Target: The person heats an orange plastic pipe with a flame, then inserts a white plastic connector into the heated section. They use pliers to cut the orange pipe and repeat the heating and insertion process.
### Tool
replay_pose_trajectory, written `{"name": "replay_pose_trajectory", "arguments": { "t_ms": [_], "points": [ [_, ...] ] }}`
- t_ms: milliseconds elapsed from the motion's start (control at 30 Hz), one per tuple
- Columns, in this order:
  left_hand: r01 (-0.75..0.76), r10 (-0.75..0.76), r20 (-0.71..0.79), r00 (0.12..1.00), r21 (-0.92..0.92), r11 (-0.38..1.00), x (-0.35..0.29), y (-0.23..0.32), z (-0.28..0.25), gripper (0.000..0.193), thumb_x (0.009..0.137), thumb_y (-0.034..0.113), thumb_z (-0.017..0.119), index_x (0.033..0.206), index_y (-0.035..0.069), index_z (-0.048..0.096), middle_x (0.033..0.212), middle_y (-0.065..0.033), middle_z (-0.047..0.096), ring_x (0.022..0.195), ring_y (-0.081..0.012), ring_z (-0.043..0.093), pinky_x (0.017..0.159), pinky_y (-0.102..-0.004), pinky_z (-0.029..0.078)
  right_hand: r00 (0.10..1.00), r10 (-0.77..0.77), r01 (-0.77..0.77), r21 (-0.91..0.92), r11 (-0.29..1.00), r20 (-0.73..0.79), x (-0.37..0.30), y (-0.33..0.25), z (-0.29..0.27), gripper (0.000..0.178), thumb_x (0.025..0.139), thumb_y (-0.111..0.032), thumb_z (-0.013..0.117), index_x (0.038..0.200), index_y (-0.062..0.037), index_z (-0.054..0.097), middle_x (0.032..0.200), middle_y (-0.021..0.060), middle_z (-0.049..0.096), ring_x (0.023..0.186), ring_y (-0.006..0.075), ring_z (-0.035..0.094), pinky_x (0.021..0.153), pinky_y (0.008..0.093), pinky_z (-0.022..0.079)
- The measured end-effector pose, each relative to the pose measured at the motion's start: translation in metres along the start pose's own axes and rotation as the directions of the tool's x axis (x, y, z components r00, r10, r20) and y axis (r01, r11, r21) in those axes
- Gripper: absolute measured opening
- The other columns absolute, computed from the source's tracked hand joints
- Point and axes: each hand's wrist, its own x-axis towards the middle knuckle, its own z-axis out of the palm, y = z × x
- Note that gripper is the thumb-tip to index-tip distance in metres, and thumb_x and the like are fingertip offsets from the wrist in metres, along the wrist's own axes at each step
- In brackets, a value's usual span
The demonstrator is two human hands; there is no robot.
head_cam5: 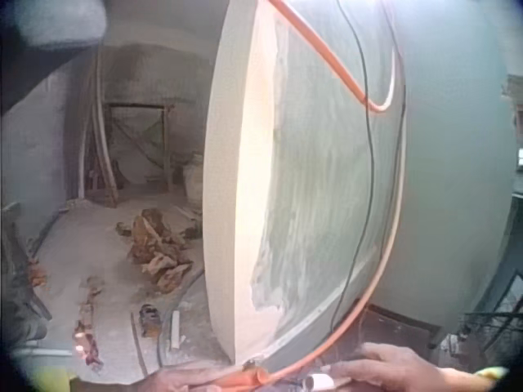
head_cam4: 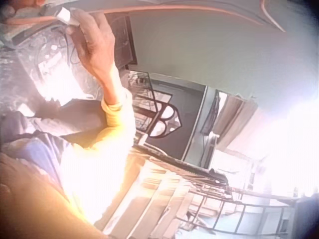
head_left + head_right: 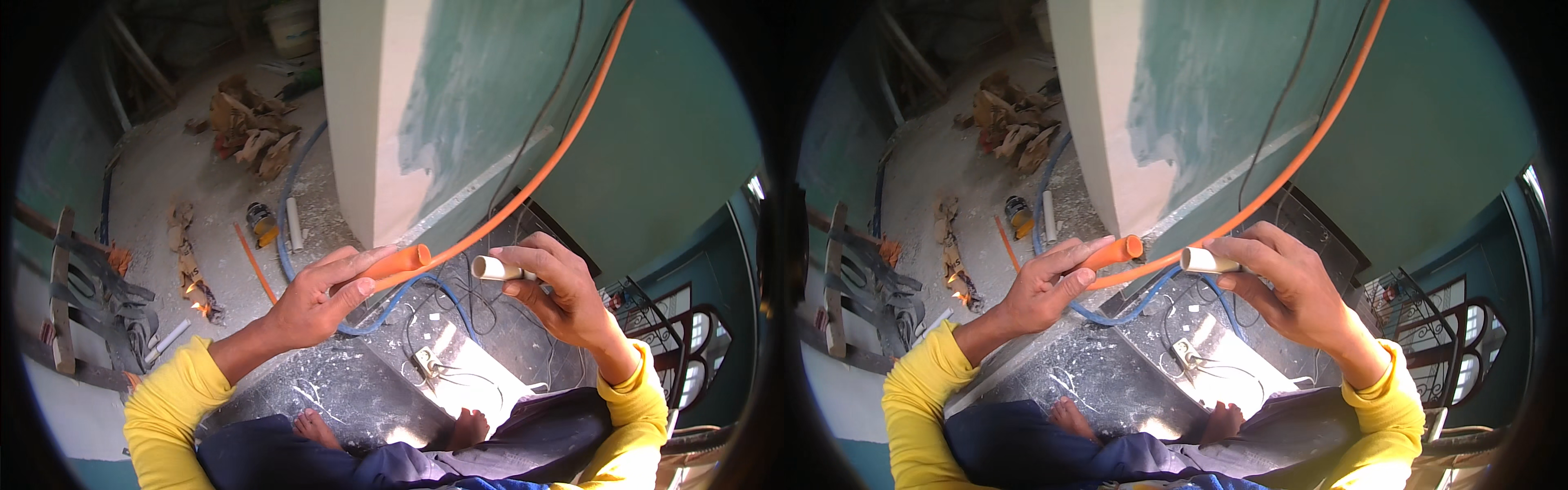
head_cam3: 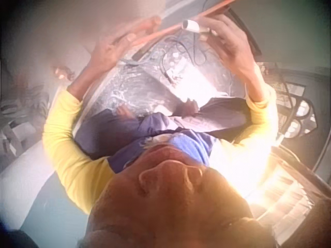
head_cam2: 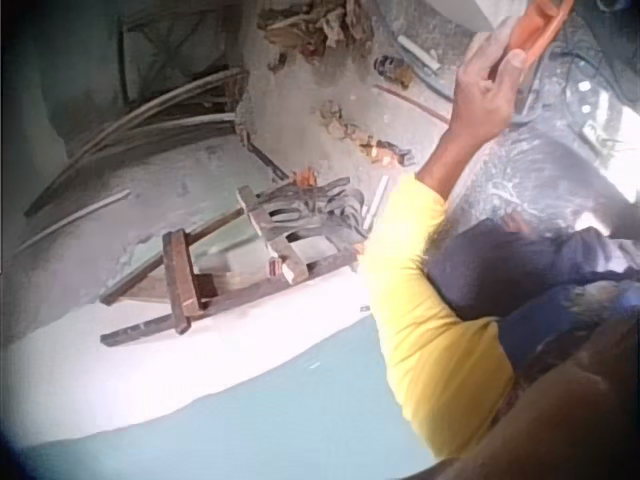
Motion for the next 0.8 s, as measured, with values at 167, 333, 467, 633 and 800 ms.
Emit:
{"name": "replay_pose_trajectory", "arguments": {
  "t_ms": [167,333,467,633,800],
  "points": [
    [-0.209,0.189,0.118,0.975,0.198,0.958,0.038,0.003,0.020,0.045,0.097,0.018,0.083,0.140,0.008,0.075,0.086,-0.0039,0.061,0.075,-0.0138,0.054,0.067,-0.0316,0.044,0.999,-0.004,0.000,-0.081,0.997,-0.041,-0.023,0.001,-0.022,0.039,0.089,-0.007,0.086,0.126,-0.0060,0.075,0.098,0.0110,0.069,0.085,0.0277,0.068,0.071,0.0391,0.053],
    [-0.286,0.263,0.133,0.956,0.198,0.938,0.053,-0.007,0.044,0.037,0.096,0.018,0.084,0.130,0.006,0.080,0.079,-0.0046,0.060,0.068,-0.0161,0.054,0.063,-0.0336,0.044,0.995,-0.075,0.055,-0.254,0.966,-0.070,-0.039,0.016,-0.028,0.039,0.083,-0.016,0.091,0.119,-0.0094,0.078,0.099,0.0053,0.071,0.086,0.0239,0.068,0.076,0.0377,0.051],
    [-0.273,0.244,0.171,0.955,0.182,0.945,0.051,-0.015,0.054,0.032,0.098,0.019,0.082,0.127,0.005,0.081,0.083,-0.0056,0.064,0.071,-0.0160,0.057,0.064,-0.0336,0.045,0.993,-0.117,0.102,-0.466,0.879,-0.003,-0.040,0.015,-0.030,0.040,0.079,-0.024,0.092,0.117,-0.0178,0.079,0.100,0.0001,0.071,0.090,0.0188,0.068,0.091,0.0418,0.047],
    [-0.264,0.240,0.171,0.956,0.134,0.955,0.049,-0.016,0.057,0.029,0.100,0.019,0.080,0.124,0.002,0.081,0.086,-0.0068,0.069,0.073,-0.0160,0.058,0.066,-0.0330,0.045,0.988,-0.155,0.117,-0.560,0.820,-0.021,-0.037,0.010,-0.023,0.037,0.079,-0.025,0.090,0.115,-0.0262,0.080,0.102,-0.0024,0.072,0.094,0.0171,0.068,0.100,0.0465,0.042],
    [-0.241,0.210,0.194,0.958,0.154,0.958,0.047,-0.014,0.056,0.031,0.098,0.022,0.083,0.124,0.005,0.081,0.082,-0.0068,0.064,0.071,-0.0182,0.060,0.064,-0.0357,0.047,0.980,-0.200,0.141,-0.621,0.771,-0.025,-0.034,0.012,-0.020,0.036,0.079,-0.025,0.088,0.114,-0.0297,0.081,0.103,-0.0032,0.073,0.097,0.0170,0.069,0.102,0.0486,0.040]
  ]
}}
